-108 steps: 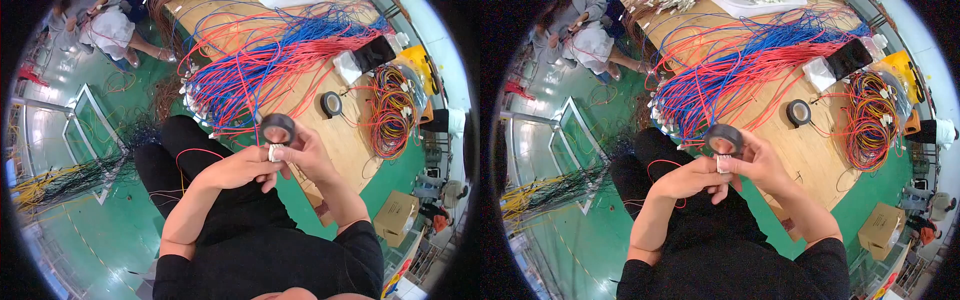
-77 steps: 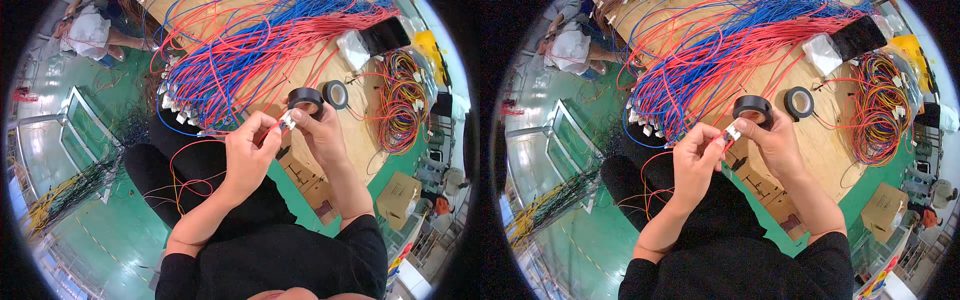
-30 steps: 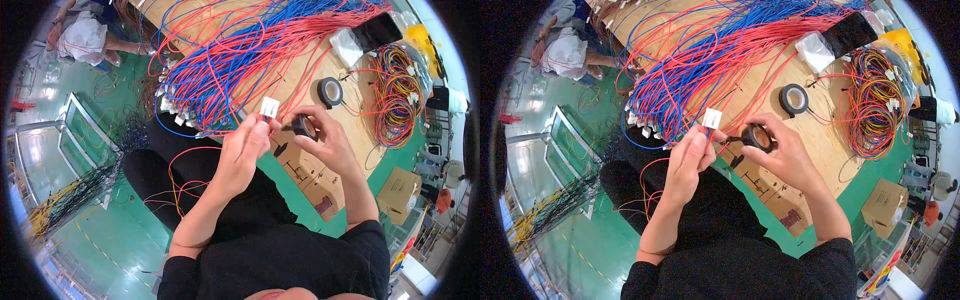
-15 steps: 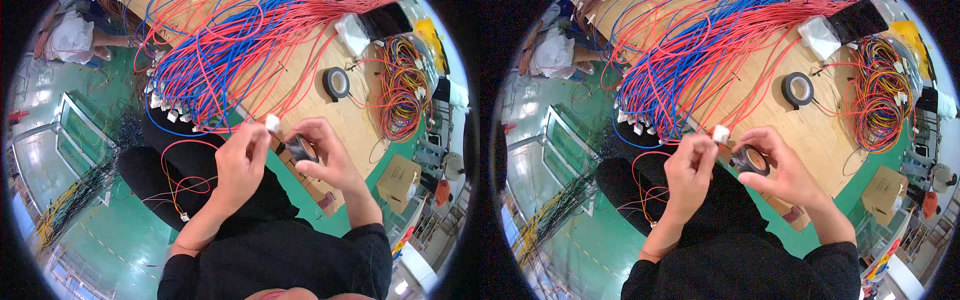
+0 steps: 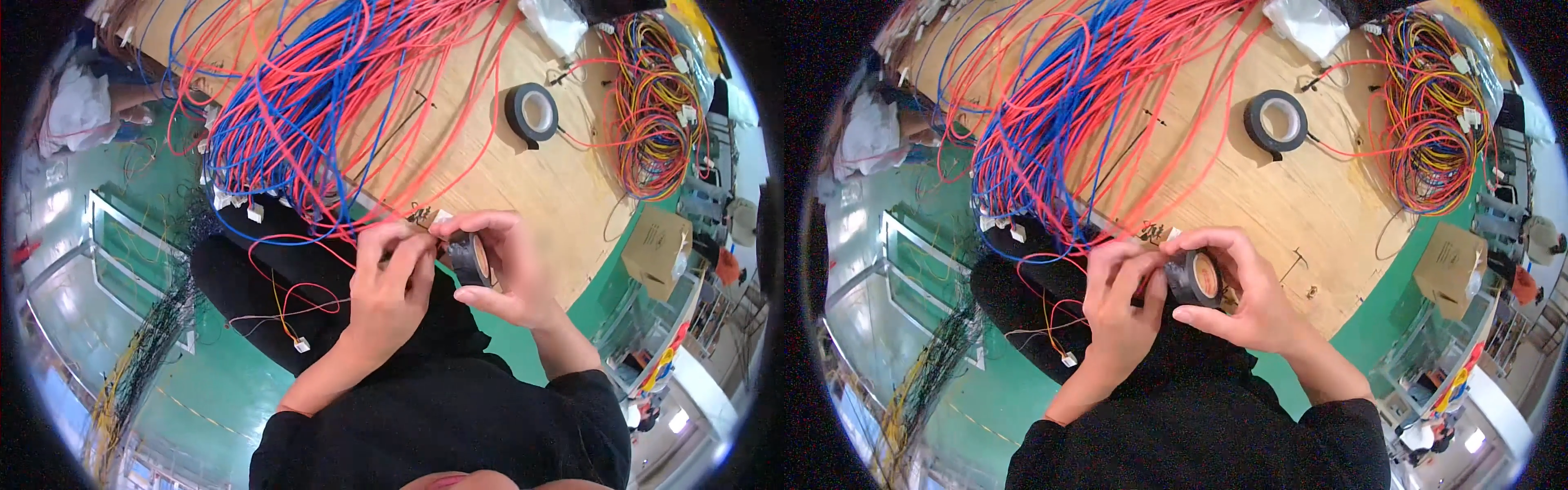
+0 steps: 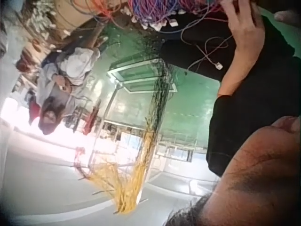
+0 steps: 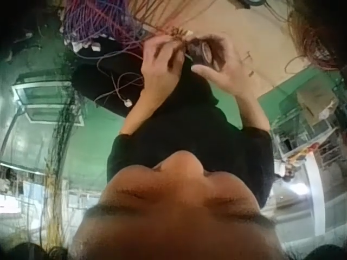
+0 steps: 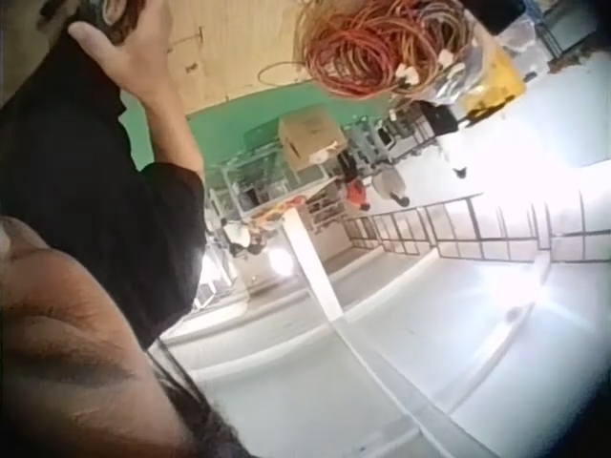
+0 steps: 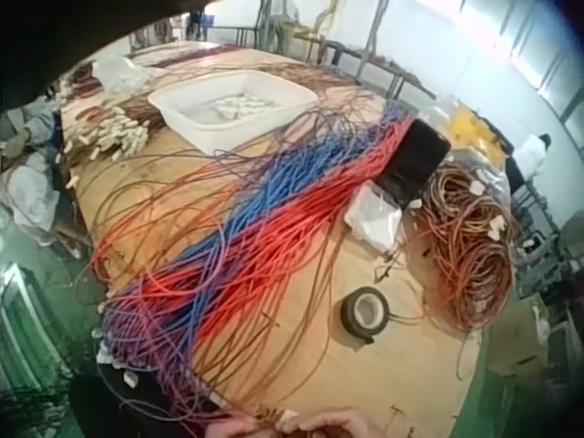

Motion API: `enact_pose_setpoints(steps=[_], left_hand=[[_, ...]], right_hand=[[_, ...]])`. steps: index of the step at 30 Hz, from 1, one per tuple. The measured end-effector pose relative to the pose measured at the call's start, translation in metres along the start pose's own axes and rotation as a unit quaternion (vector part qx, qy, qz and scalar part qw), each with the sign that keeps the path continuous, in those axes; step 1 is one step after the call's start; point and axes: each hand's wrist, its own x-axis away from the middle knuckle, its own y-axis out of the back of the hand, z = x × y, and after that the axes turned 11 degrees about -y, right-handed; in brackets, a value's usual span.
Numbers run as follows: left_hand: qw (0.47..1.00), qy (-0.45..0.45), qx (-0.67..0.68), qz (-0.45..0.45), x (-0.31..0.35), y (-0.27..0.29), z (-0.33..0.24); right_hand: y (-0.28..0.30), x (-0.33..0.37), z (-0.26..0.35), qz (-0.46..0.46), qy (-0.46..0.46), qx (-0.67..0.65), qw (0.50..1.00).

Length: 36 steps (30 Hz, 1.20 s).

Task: The recorder is assembling electrical connectors and taping wire bundles for a wiring harness in a factory environment.

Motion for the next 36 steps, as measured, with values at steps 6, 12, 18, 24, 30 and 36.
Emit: enact_pose_setpoints(steps=[6,12,18,24,30,36], left_hand=[[0.978,-0.200,-0.046,0.029,0.007,0.003,0.018],[0.992,-0.122,0.024,0.030,-0.005,0.002,0.017],[0.976,0.061,0.178,0.110,-0.016,0.026,0.002],[0.920,0.199,0.303,0.152,-0.017,0.028,0.003],[0.977,-0.052,0.204,-0.028,-0.004,0.021,0.008],[0.979,-0.093,0.169,-0.060,-0.007,0.044,0.014]], right_hand=[[0.002,-0.004,0.004,-0.003,-0.034,-0.067,0.997],[0.001,-0.003,0.004,-0.009,-0.014,-0.054,0.998],[-0.002,0.003,0.007,-0.030,-0.012,0.068,0.997],[0.000,0.001,0.008,-0.038,0.034,0.176,0.983],[-0.006,-0.006,0.024,-0.061,0.083,0.305,0.947],[-0.001,-0.009,0.019,-0.149,-0.006,0.242,0.959]])
